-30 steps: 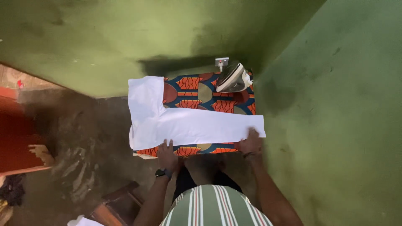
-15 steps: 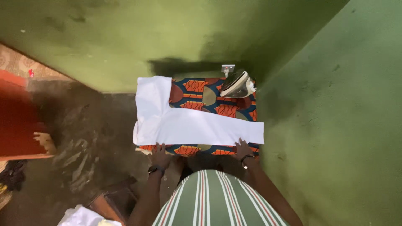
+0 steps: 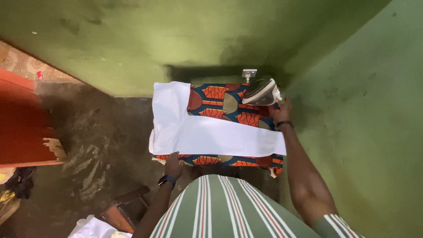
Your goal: Ironing a white shirt on a patterned ironing board.
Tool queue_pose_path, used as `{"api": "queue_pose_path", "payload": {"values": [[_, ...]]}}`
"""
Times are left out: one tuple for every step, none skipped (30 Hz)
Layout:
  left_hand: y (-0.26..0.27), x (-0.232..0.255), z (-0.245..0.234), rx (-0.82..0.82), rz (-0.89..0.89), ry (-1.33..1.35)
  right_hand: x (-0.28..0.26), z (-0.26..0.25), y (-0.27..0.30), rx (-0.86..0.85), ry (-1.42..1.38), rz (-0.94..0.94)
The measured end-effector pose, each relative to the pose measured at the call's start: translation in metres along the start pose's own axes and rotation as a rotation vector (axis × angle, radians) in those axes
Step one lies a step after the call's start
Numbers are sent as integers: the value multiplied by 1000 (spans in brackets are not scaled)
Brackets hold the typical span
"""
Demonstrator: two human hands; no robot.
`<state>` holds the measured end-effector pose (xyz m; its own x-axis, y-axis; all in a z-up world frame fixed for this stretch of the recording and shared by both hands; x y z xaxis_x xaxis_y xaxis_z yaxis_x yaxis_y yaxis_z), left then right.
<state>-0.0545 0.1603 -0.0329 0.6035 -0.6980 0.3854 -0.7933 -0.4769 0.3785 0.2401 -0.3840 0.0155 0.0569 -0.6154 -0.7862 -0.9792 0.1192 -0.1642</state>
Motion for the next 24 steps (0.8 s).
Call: {"api": "queue_pose_path", "payload": {"values": [[0, 1, -6, 6, -9, 4, 4, 3, -10, -8, -3, -7], [2, 4, -12, -4, 20, 65, 1, 12, -21, -35, -235, -93], [5, 6, -18, -11, 46, 126, -4, 22, -30, -66, -469, -176], [6, 4, -21, -4, 34, 128, -9, 22, -34, -79, -475, -181], [7, 3, -17, -58, 16, 106, -9, 29, -37, -150, -450, -116], [8, 1, -13, -113, -1, 83, -8, 35, -40, -221, -422, -52], [7, -2, -14, -104, -10, 88, -9, 39, -42, -231, -426, -59], [7, -5, -10, -153, -28, 155, -2, 38, -45, -259, -51, -57], [6, -6, -6, -205, -41, 221, 2, 31, -47, -273, 328, -57], [6, -6, -9, -199, -43, 226, -13, 27, -42, -274, 327, -65], [7, -7, -11, -221, -52, 291, -20, 23, -33, -296, 307, 0], [8, -7, -11, -242, -61, 356, -28, 19, -24, -318, 288, 63], [7, -9, -10, -242, -64, 361, -35, 16, -20, -321, 291, 60], [5, -14, -9, -220, -86, 362, -51, 15, -19, -306, 218, -54], [3, -17, -7, -199, -105, 362, -66, 12, -16, -287, 145, -166], [2, -17, -5, -200, -104, 365, -82, 12, -11, -287, 148, -167], [1, -14, -5, -198, -54, 379, -92, 11, -5, -274, 120, -104], [0, -10, -5, -196, -3, 393, -102, 11, 1, -261, 92, -41], [1, -8, -3, -198, -3, 394, -123, 12, 8, -261, 94, -41], [2, -2, -8, -145, 41, 404, -140, 19, 17, -361, 183, -8], [1, 3, -13, -88, 85, 415, -158, 26, 25, -460, 271, 22], [1, 9, -13, -87, 85, 416, -162, 39, 35, -460, 272, 21], [-1, 11, -11, -118, 37, 463, -162, 56, 49, -536, 341, 36], [-2, 12, -9, -149, -11, 509, -163, 73, 63, -611, 411, 52]]}}
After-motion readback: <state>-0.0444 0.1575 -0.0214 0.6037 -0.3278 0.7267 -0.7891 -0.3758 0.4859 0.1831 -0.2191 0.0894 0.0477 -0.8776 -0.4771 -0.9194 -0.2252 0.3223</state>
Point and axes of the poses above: each hand's wrist, its own y-axis away from the middle knuckle, its own z-axis out of the palm, x = y × z, the point moved 9 cm from there along -y, towards the middle knuckle, and after that the axes turned 15 degrees about -z, right-handed, at the moved point
